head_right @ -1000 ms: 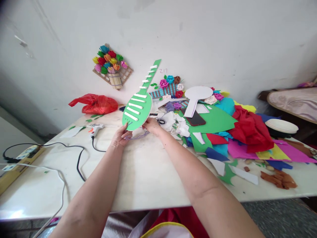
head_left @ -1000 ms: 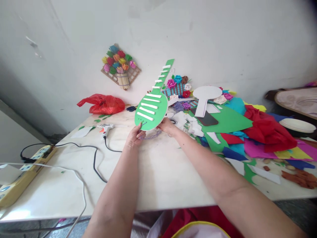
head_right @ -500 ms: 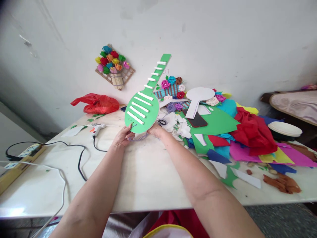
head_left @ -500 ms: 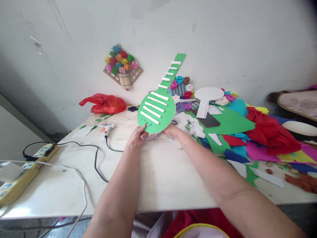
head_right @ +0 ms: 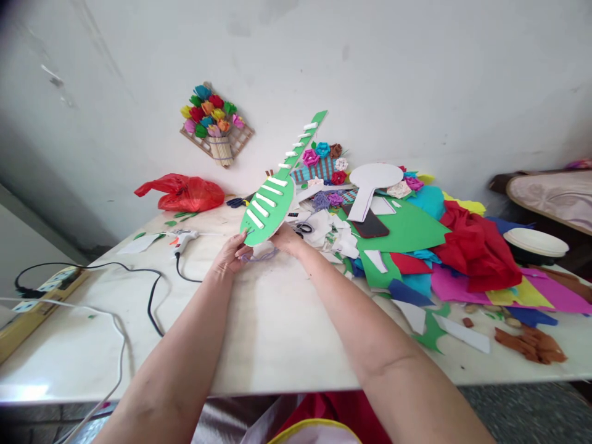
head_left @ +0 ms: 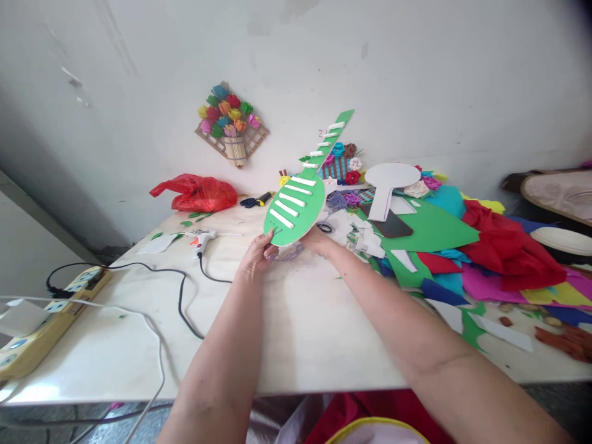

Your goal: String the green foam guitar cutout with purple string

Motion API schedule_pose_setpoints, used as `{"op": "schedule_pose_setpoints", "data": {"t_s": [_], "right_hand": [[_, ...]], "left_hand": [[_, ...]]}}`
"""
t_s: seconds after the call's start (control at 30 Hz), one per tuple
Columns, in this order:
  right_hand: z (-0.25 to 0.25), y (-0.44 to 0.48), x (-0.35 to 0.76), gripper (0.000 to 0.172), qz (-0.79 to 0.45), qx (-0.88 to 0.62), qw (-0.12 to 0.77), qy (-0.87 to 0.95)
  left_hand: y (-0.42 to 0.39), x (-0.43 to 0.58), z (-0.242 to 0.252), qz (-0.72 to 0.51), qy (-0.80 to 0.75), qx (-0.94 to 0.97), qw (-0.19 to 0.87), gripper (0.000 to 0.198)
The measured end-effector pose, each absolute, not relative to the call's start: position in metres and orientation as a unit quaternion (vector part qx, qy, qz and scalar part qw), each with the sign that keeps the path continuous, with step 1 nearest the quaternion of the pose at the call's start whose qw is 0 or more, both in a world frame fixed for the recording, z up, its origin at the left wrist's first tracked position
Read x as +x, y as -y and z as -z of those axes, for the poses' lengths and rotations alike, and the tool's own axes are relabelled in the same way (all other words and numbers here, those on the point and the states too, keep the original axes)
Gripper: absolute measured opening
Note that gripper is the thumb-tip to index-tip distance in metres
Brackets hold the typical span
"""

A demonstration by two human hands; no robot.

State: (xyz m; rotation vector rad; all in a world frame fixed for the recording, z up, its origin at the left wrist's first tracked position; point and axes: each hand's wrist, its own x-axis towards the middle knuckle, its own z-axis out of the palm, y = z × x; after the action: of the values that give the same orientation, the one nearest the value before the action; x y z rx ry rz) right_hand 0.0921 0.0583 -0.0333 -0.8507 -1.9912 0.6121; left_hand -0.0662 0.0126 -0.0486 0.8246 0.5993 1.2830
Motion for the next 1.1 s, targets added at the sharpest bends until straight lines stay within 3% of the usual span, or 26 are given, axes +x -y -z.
{"op": "schedule_pose_setpoints", "data": {"t_s": [0.13, 0.23, 0.4, 0.77, 1.1], "right_hand": [[0.031, -0.057, 0.092, 0.018, -0.247, -0.348, 0.395, 0.814], [0.024, -0.05, 0.091, 0.023, -0.246, -0.358, 0.363, 0.824], [0.018, -0.044, 0.089, 0.026, -0.272, -0.339, 0.401, 0.807], [0.021, -0.047, 0.084, 0.027, -0.278, -0.345, 0.445, 0.778], [0.021, -0.045, 0.081, 0.025, -0.309, -0.335, 0.457, 0.764]], "left_hand": [[-0.014, -0.068, 0.048, -0.566, -0.244, 0.326, 0.717, 0.023], [-0.013, -0.067, 0.045, -0.577, -0.21, 0.283, 0.737, 0.026], [-0.009, -0.061, 0.039, -0.604, -0.154, 0.216, 0.752, 0.033], [-0.01, -0.05, 0.046, -0.641, -0.069, 0.209, 0.735, 0.026], [-0.009, -0.047, 0.044, -0.666, -0.152, 0.252, 0.686, 0.024]]}}
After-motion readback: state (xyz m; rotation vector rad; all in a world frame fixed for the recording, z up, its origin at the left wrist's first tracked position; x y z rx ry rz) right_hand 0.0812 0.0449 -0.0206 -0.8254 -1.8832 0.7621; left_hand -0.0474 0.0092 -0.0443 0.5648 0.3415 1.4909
